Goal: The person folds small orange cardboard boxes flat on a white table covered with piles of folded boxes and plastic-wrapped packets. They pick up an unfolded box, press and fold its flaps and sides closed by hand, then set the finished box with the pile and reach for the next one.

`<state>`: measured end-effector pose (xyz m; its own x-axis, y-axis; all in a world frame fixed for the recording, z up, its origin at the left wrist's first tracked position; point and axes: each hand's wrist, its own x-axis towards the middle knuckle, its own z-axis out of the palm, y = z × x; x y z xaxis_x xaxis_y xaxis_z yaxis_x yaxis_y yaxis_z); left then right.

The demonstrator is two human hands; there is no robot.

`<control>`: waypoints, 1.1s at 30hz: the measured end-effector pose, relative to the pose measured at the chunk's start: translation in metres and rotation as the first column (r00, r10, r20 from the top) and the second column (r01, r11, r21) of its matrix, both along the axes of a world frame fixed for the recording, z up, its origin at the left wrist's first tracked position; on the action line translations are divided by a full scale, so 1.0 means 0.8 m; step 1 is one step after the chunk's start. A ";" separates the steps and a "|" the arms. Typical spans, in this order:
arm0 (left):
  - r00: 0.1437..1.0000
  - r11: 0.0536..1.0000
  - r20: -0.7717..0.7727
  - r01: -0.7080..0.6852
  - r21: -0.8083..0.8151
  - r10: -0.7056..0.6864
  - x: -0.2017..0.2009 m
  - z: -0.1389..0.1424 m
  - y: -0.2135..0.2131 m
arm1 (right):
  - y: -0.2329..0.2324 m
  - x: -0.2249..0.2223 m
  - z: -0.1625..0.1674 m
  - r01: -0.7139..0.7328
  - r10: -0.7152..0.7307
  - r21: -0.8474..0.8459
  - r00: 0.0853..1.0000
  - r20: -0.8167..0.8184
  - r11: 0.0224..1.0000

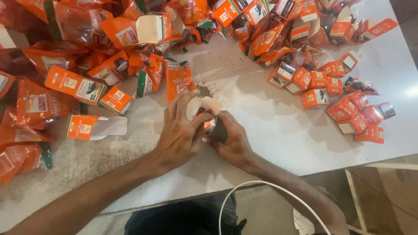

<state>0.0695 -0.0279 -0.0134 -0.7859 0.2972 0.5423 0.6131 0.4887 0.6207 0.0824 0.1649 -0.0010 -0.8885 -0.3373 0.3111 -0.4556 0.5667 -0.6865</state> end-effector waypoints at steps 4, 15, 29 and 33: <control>0.909 0.952 0.372 0.076 0.296 -0.189 -0.021 -0.013 0.002 | 0.002 -0.001 -0.008 -0.012 0.014 0.027 0.998 -0.064 1.000; 0.693 0.908 0.631 0.084 0.411 -0.350 -0.051 -0.010 0.002 | 0.010 0.006 -0.029 -0.003 0.014 0.091 0.992 -0.122 0.996; 0.788 0.901 0.497 0.161 0.402 -0.362 -0.062 -0.031 -0.001 | 0.010 -0.001 -0.022 -0.036 0.054 0.127 0.989 -0.139 0.991; 0.928 0.921 -0.110 0.367 0.129 -0.355 -0.040 -0.019 -0.020 | 0.016 -0.002 -0.033 -0.003 0.005 0.054 0.999 -0.044 0.999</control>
